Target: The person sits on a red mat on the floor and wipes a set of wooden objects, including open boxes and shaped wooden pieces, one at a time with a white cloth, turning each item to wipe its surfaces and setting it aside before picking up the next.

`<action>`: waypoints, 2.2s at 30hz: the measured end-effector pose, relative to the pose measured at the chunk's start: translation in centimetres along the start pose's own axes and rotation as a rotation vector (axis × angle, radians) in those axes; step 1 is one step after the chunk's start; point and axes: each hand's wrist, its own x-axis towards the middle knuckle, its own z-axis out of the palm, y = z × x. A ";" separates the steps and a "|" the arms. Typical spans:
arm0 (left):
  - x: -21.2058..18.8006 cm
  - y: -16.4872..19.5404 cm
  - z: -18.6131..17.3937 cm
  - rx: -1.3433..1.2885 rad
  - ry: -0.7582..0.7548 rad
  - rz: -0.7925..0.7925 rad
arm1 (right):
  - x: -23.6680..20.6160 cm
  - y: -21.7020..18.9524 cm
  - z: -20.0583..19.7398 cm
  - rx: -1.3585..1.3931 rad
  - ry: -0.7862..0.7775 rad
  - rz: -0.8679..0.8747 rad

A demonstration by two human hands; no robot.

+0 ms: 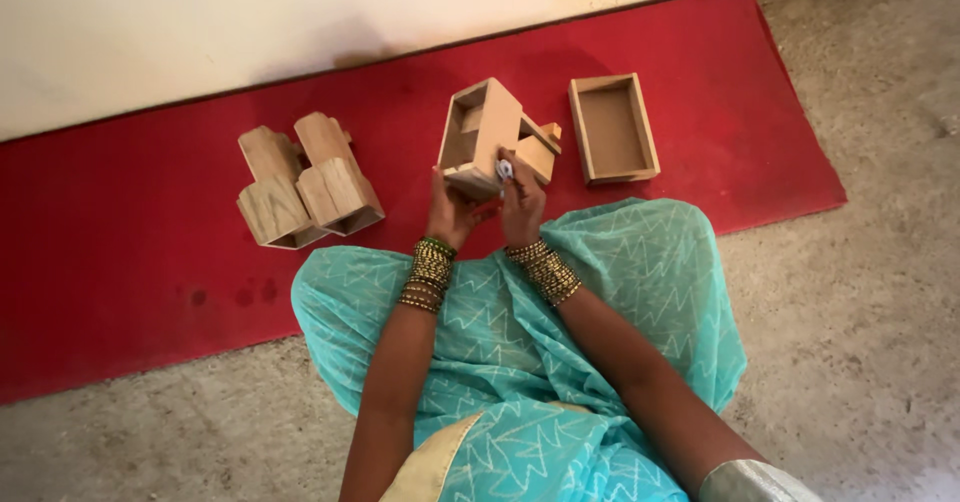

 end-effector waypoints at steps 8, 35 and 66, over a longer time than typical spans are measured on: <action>0.5 -0.2 -0.7 0.076 -0.017 0.087 | 1.9 0.1 -0.2 -0.110 -0.073 -0.024; -0.5 0.4 1.1 0.055 0.080 0.428 | 3.8 -0.8 -1.6 0.131 0.019 0.085; -0.2 0.1 1.4 -0.183 0.022 0.330 | 5.8 -3.3 2.5 -0.537 -0.405 0.322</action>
